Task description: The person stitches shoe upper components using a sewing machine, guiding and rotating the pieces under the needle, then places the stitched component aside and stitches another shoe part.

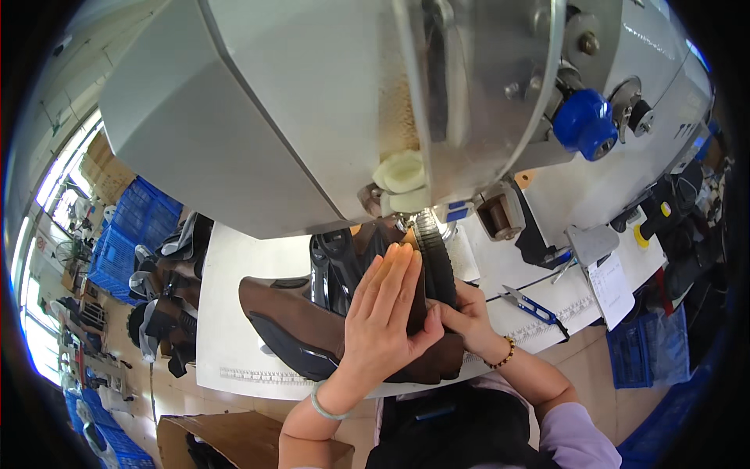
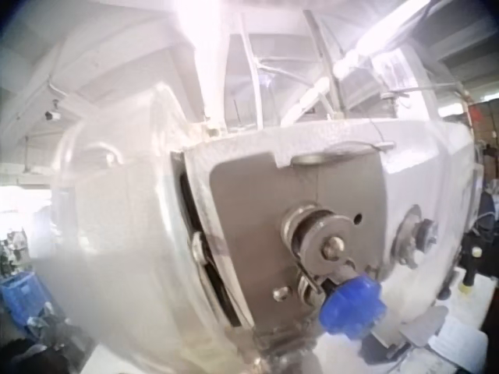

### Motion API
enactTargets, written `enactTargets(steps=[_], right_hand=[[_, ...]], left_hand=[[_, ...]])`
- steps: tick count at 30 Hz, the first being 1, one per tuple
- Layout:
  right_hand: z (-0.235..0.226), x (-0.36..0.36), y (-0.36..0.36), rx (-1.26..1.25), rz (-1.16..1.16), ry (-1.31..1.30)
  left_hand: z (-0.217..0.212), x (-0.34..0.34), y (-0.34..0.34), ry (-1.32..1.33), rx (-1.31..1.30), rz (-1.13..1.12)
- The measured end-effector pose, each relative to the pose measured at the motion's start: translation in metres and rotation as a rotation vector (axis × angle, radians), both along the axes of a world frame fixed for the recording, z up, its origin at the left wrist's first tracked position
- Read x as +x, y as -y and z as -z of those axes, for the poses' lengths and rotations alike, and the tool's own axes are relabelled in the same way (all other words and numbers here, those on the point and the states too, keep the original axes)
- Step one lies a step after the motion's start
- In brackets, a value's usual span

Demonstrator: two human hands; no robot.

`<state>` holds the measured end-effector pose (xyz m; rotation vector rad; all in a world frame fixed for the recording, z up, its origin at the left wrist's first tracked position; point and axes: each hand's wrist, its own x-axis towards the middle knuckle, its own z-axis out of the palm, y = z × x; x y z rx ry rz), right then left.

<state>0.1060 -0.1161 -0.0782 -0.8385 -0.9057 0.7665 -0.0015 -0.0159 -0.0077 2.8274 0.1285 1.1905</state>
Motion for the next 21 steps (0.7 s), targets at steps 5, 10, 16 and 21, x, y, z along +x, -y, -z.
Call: enactTargets(steps=[5, 10, 16, 21], right_hand=[[-0.003, -0.003, 0.002, 0.007, -0.005, -0.032], [-0.003, 0.0, 0.001, -0.01, 0.01, -0.01], [-0.006, 0.006, -0.008, -0.042, 0.012, 0.017], [-0.008, -0.001, -0.01, -0.039, 0.066, -0.084]], left_hand=[[0.001, -0.001, 0.004, 0.027, -0.061, 0.003], [-0.001, 0.002, 0.002, 0.031, -0.066, 0.009], [-0.002, 0.004, 0.0, 0.026, -0.029, -0.07], [0.01, 0.005, -0.002, 0.049, -0.033, -0.054]])
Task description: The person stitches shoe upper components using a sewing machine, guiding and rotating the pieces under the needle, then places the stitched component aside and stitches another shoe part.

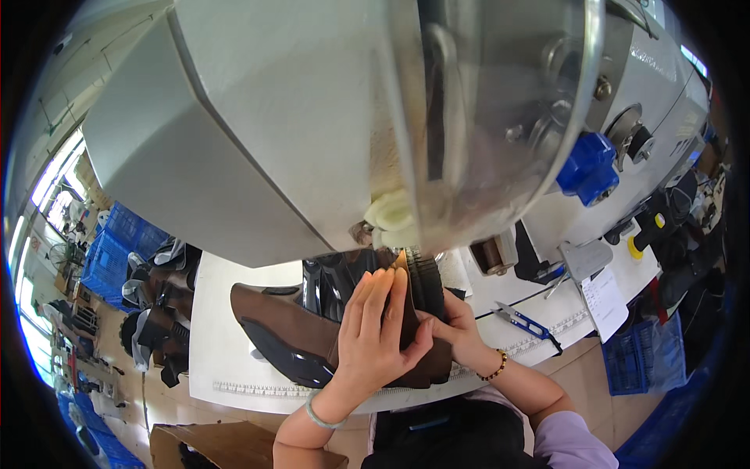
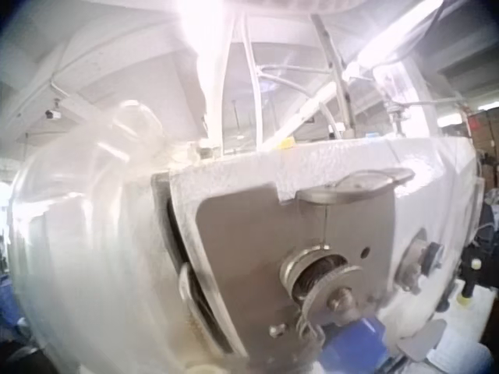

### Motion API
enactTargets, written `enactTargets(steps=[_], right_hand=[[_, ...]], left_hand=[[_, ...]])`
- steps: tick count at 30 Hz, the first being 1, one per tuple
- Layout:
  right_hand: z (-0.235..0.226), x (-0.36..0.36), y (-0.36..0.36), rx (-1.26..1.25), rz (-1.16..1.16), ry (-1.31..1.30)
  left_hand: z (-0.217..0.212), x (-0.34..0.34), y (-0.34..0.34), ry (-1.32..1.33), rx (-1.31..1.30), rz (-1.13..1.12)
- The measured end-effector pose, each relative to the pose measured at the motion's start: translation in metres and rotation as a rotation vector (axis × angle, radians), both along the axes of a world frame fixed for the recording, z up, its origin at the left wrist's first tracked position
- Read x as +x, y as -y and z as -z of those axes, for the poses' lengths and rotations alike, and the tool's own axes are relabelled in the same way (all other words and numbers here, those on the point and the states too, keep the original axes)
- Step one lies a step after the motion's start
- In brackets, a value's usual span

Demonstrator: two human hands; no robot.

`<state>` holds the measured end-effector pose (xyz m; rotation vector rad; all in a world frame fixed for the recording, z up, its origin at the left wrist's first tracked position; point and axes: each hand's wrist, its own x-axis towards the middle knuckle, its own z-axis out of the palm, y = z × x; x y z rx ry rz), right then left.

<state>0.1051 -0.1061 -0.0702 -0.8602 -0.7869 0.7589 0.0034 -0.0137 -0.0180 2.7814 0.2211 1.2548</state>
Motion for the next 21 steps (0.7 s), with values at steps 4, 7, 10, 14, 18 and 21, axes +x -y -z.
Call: enactTargets(steps=[4, 7, 10, 14, 18, 21], right_hand=[[0.002, 0.006, 0.004, -0.026, -0.008, 0.134], [0.005, 0.006, 0.007, 0.002, -0.035, 0.154], [0.003, 0.002, 0.006, 0.008, -0.019, 0.136], [0.004, 0.003, 0.005, -0.007, -0.025, 0.117], [-0.002, 0.0, 0.006, -0.007, -0.022, 0.092], [-0.001, -0.001, 0.003, -0.005, -0.013, 0.052]], left_hand=[[0.003, -0.003, 0.003, 0.073, 0.015, 0.036], [-0.004, -0.003, 0.002, 0.038, 0.044, 0.061], [-0.007, -0.004, 0.001, -0.011, 0.058, 0.088], [-0.001, -0.001, 0.003, 0.033, 0.006, 0.095], [0.001, 0.002, 0.004, 0.087, -0.088, 0.137], [-0.002, 0.001, 0.006, 0.087, -0.069, 0.108]])
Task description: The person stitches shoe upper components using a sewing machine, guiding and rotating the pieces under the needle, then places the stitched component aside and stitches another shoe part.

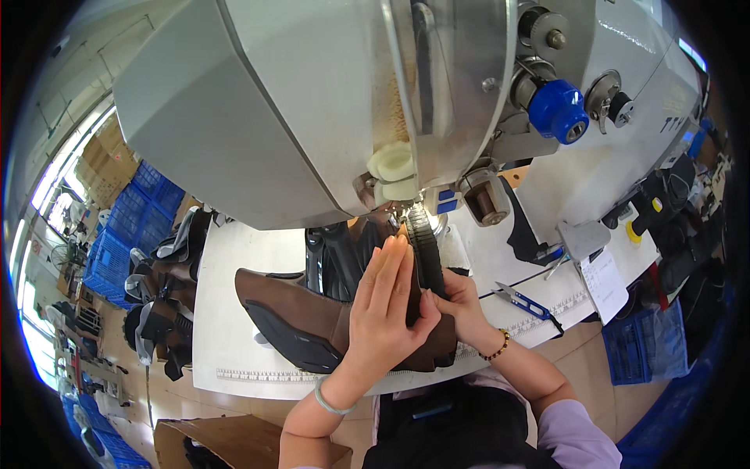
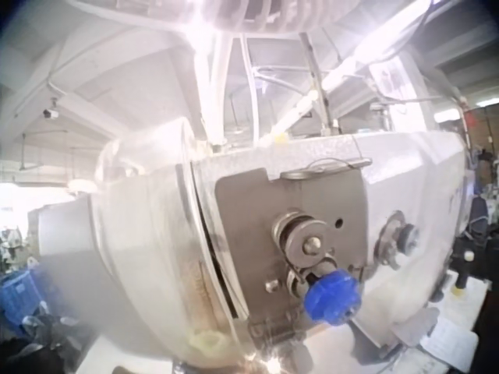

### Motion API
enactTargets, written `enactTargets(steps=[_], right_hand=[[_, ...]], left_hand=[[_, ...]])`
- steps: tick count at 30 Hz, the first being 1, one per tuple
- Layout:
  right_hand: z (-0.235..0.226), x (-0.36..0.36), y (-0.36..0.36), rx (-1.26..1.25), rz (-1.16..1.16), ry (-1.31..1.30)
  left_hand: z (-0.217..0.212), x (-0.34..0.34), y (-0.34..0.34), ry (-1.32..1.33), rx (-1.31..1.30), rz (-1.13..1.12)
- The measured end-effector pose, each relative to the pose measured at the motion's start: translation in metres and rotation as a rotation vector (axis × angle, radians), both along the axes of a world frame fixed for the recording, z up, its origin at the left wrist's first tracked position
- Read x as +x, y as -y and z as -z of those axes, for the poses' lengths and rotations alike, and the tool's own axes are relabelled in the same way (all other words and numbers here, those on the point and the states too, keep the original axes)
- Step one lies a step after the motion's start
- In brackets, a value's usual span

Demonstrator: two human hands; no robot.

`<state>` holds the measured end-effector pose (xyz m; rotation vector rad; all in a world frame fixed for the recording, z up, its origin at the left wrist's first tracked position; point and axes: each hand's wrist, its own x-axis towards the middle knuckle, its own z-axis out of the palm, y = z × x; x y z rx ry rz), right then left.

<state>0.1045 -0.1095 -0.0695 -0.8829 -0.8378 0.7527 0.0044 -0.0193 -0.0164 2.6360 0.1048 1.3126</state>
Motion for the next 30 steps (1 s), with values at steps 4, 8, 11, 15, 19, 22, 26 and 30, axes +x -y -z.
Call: enactTargets(steps=[4, 8, 11, 15, 19, 22, 26, 30], right_hand=[[0.002, 0.003, 0.005, -0.037, 0.009, 0.074], [0.005, 0.0, 0.006, -0.028, -0.018, -0.007], [0.006, 0.003, 0.005, -0.036, -0.02, 0.019], [0.005, 0.005, 0.003, -0.011, -0.011, 0.049], [0.004, 0.006, 0.002, -0.016, -0.06, -0.003], [0.01, 0.002, 0.007, -0.009, -0.079, 0.04], [0.018, 0.006, 0.014, 0.015, -0.092, 0.23], [0.018, 0.007, 0.014, 0.017, -0.152, 0.157]], left_hand=[[-0.006, -0.002, 0.005, -0.063, 0.018, -0.057], [-0.004, -0.003, 0.007, -0.058, -0.009, -0.066], [-0.006, -0.002, 0.005, -0.062, 0.006, -0.067], [-0.008, 0.001, 0.005, -0.044, 0.014, -0.069], [-0.006, 0.003, 0.002, -0.06, 0.001, -0.123], [-0.006, 0.001, 0.002, -0.077, 0.061, -0.17], [0.002, 0.002, -0.001, -0.004, 0.09, -0.106], [0.001, 0.003, -0.001, 0.047, 0.073, -0.093]])
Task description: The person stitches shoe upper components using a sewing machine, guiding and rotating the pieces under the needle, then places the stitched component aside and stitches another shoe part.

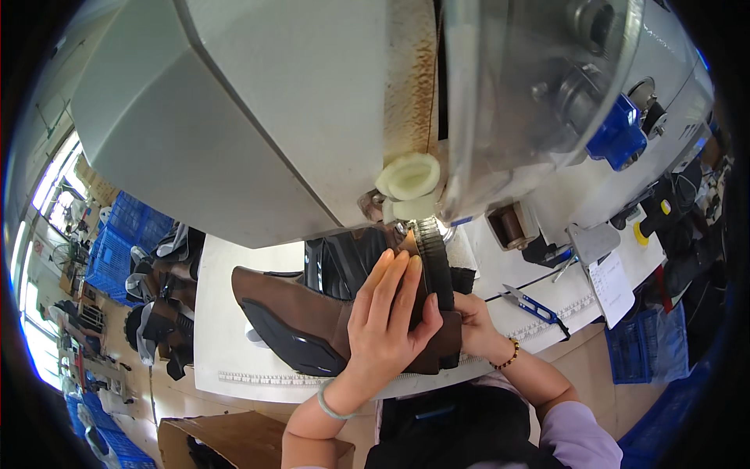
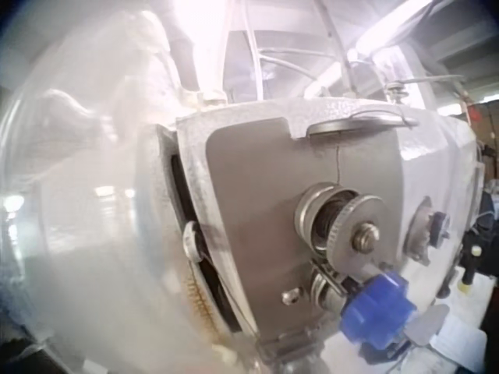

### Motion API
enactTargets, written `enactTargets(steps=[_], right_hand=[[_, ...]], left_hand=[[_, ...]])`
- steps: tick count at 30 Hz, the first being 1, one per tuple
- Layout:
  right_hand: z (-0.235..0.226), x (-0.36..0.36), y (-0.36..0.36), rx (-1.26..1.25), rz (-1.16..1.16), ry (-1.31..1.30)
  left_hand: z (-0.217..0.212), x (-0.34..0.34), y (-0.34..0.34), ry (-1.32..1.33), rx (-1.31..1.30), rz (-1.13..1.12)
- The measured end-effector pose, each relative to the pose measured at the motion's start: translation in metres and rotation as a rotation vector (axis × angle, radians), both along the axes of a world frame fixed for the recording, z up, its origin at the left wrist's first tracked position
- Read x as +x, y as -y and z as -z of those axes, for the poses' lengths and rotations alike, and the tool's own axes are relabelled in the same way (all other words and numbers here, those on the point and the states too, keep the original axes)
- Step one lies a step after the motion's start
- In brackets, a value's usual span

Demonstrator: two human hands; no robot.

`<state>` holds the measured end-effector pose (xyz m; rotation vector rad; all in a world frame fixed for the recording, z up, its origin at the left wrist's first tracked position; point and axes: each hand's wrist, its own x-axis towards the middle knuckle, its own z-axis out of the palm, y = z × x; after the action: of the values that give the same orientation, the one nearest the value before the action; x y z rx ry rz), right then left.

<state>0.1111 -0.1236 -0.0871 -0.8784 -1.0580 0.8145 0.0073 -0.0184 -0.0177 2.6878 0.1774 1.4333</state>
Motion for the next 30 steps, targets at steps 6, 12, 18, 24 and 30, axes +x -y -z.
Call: enactTargets(steps=[6, 12, 18, 24, 30], right_hand=[[0.001, -0.007, 0.002, 0.007, 0.013, -0.115], [0.002, -0.005, 0.002, 0.017, -0.014, -0.108], [0.004, -0.002, 0.0, 0.042, 0.009, -0.064], [-0.003, -0.003, -0.001, -0.026, 0.012, -0.183], [-0.005, -0.004, -0.008, -0.007, 0.002, -0.191]], left_hand=[[-0.006, 0.001, -0.003, -0.017, 0.012, 0.042], [-0.007, 0.002, 0.003, -0.044, 0.018, 0.02], [-0.011, 0.004, 0.004, -0.103, 0.072, -0.022], [-0.011, 0.006, 0.003, -0.077, 0.029, -0.021], [-0.008, -0.006, 0.001, -0.172, -0.007, -0.065]])
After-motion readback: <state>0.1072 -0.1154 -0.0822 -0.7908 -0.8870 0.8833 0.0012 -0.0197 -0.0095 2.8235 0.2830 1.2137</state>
